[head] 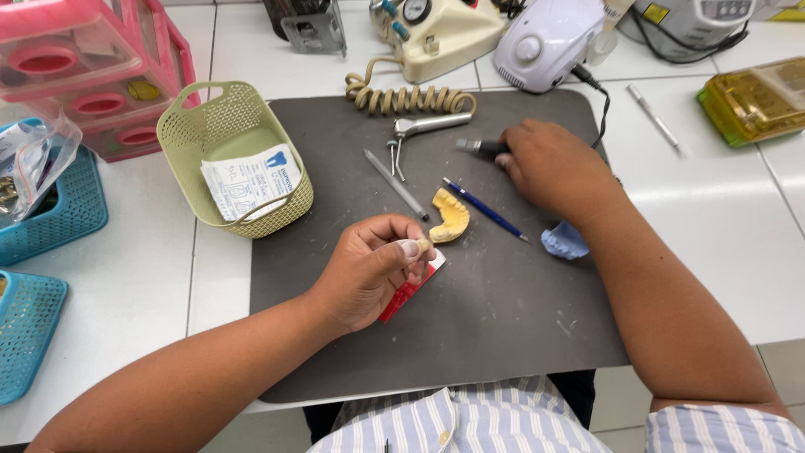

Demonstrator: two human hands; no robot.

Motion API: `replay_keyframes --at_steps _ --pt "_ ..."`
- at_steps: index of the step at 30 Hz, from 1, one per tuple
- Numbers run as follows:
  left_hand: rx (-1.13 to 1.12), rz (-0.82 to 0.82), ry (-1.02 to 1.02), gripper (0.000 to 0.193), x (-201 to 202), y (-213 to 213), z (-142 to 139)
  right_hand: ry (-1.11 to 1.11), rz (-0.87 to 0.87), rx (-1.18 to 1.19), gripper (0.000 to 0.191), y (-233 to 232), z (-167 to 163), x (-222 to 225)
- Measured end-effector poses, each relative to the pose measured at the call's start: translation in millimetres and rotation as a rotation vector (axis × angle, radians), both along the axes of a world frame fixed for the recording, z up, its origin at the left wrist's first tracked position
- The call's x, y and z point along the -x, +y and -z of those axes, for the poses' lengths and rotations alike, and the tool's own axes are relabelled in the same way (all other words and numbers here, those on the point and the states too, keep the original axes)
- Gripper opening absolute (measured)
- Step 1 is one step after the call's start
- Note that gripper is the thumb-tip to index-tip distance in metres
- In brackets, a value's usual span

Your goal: The person uses a rotary handpiece to grind and shape a small tooth-shaped object, then repeatedly fits it into a yellow dental cast to check alignment. The person also handles a blue dental cast and various tools on the workbench.

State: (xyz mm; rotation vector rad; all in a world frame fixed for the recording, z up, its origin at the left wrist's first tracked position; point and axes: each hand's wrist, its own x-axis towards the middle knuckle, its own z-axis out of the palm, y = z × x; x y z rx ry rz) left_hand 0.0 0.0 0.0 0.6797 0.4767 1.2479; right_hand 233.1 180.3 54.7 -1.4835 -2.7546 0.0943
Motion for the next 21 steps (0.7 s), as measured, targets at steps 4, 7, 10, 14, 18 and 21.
replay_keyframes --at_steps 4,7,10,14,18,21 --pt "0.013 -0.007 -0.034 0.01 0 -6 -6 0.537 -0.118 -0.191 0.024 -40 -35 1" --pt "0.025 0.002 -0.038 0.009 1 -2 -9 0.712 -0.153 -0.122 0.023 -63 -60 1" --pt "0.064 -0.007 -0.053 0.009 -2 -4 -12 0.692 -0.228 -0.161 0.028 -87 -66 5" --pt "0.038 -0.012 0.036 0.013 -11 -16 -16 0.642 -0.439 -0.345 0.054 -110 -50 20" --pt "0.02 0.016 0.078 0.014 -16 -30 -18 0.684 -0.529 -0.31 0.063 -118 -36 25" --pt "-0.014 0.029 0.131 0.012 -15 -35 -22 0.666 -0.503 -0.279 0.067 -119 -31 22"
